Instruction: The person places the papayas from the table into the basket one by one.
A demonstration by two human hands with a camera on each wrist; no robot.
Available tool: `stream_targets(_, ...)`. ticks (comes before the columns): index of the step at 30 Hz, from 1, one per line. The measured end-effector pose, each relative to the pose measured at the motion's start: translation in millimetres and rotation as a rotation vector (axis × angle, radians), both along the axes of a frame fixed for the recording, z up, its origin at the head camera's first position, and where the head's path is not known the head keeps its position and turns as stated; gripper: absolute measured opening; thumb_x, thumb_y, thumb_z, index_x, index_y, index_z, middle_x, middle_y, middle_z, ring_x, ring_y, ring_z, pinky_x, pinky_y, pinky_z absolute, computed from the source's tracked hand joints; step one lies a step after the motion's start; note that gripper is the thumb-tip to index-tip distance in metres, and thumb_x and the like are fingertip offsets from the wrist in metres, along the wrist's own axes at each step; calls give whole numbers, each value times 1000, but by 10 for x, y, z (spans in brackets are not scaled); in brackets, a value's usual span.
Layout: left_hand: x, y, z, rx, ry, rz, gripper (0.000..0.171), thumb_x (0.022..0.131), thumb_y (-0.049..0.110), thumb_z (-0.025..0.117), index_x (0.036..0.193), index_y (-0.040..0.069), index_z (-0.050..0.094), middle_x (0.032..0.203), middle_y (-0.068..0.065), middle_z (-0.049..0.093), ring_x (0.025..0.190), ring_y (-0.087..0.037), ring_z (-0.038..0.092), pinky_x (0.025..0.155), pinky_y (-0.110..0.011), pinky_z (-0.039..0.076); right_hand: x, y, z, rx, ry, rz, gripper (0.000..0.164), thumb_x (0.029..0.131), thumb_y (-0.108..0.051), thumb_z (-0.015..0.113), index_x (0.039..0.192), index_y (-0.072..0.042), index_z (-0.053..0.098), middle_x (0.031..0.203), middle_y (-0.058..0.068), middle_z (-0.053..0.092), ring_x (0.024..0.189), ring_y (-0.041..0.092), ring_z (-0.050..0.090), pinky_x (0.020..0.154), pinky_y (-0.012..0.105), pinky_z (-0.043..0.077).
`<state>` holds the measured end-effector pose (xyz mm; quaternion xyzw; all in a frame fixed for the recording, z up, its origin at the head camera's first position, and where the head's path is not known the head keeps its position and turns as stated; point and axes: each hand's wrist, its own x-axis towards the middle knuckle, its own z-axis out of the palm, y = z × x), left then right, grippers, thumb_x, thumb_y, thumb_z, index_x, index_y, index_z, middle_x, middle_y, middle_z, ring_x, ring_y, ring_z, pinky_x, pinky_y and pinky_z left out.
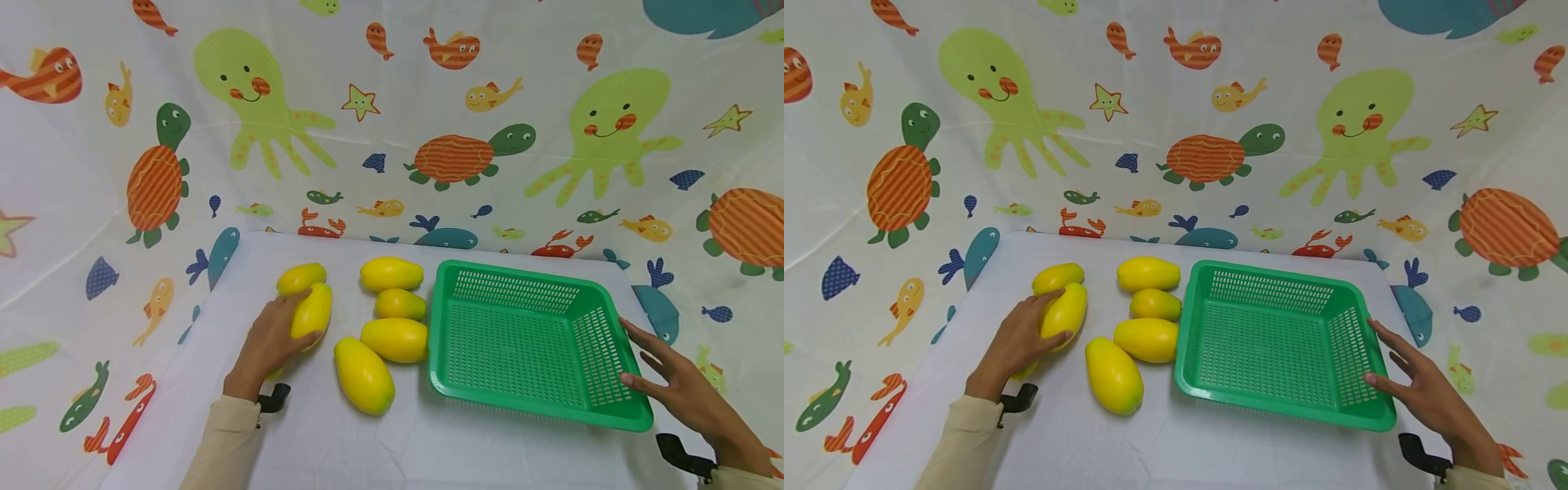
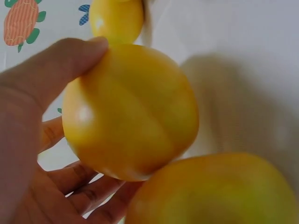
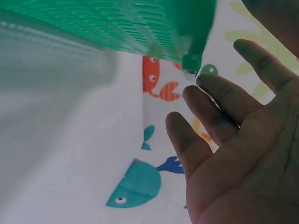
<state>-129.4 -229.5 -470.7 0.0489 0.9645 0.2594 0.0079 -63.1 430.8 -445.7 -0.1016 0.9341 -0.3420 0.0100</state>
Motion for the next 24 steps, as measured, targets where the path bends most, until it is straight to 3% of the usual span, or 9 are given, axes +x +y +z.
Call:
stream_targets(8,3,90,169,7,46,-35,86,91,38,83,164,19,40,156,-17,52,134,-40,50,116,-66,44,-4,87,-27,-33,-55,0,94,100,-12,74,172,-26,15,160,-40,21,132,-35,22,101,-7,25)
stream_targets(16,9,229,381,67,106,-107,85,90,37,86,162,24,44,160,-11,51,137,-35,51,115,-63,46,5,121,-87,-67,-69,27,91,102,-9,70,172,-23,13,170,-32,12,140,-33,15,107,-7,20)
stream_targets(24,16,376,556,99,119,-150,83,90,36,85,162,24,46,158,-13,52,138,-35,49,115,-64,46,2,151,-107,-69,-101,37,87,105,-11,66,172,-22,11,170,-33,9,139,-34,13,107,-8,18)
